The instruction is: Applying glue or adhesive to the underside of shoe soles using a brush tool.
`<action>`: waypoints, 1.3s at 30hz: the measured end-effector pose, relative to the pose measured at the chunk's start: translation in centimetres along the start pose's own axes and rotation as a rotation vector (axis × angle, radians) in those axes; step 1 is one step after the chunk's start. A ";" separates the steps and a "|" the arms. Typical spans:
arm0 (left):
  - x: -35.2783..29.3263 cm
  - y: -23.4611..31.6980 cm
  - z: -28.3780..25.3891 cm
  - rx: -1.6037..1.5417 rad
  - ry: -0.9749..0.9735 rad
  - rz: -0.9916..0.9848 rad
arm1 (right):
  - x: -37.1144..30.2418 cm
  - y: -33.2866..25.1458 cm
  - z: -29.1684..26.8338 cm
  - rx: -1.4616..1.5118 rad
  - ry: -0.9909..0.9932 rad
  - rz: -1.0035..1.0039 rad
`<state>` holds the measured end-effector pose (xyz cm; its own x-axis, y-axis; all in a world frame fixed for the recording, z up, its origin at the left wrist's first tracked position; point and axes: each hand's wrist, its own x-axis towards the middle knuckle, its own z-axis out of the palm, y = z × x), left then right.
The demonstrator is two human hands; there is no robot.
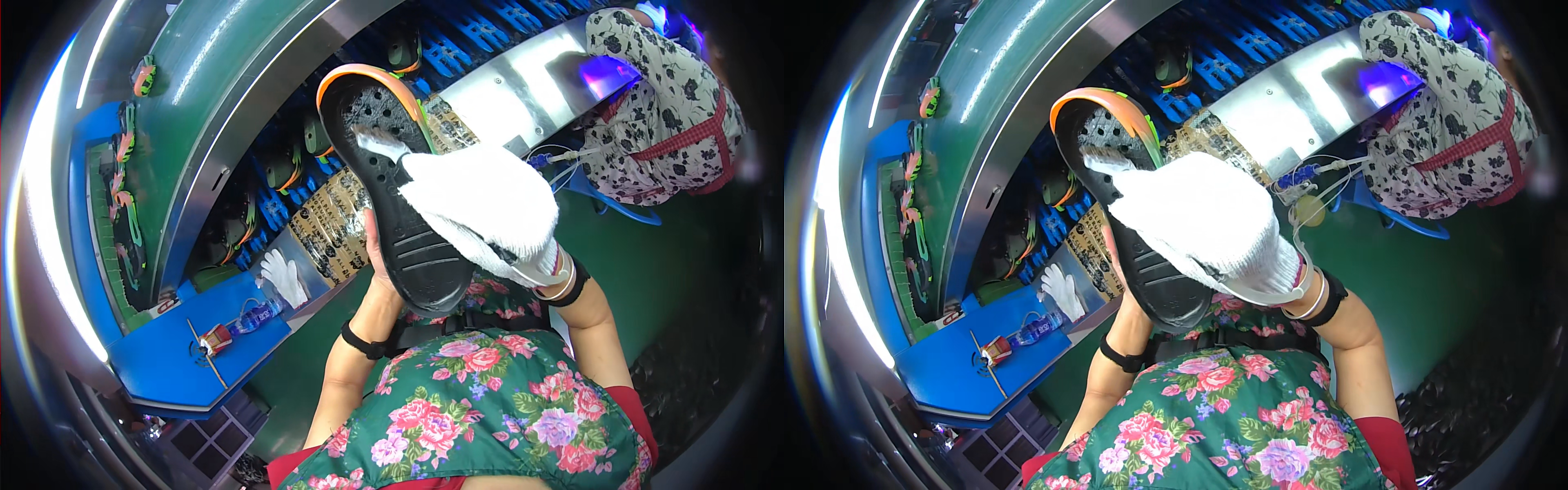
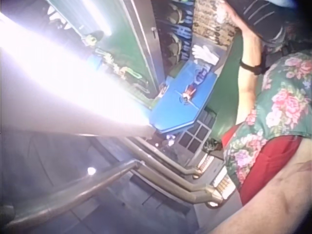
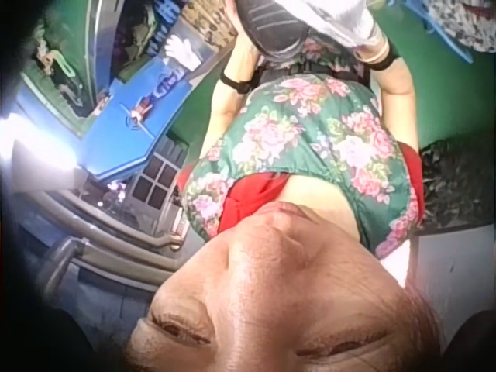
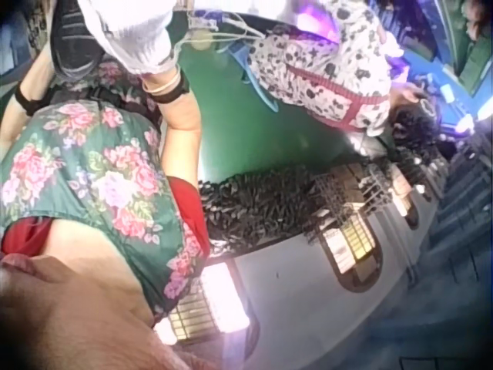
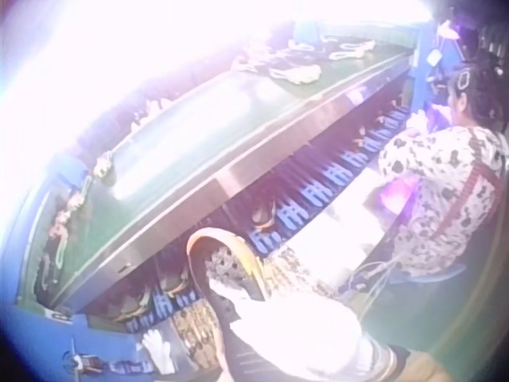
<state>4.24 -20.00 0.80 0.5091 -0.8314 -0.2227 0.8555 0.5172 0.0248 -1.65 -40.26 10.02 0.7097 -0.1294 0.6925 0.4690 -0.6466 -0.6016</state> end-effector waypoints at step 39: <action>2.4 1.6 2.1 0.124 -0.183 0.084 | -1.8 -1.4 4.1 0.404 -0.071 0.046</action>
<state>7.04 -21.57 2.32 0.5783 -0.8151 -0.0352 0.8086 0.5669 0.1575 -1.44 -36.06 8.03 0.7628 -0.0897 0.6403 0.5943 -0.2927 -0.7490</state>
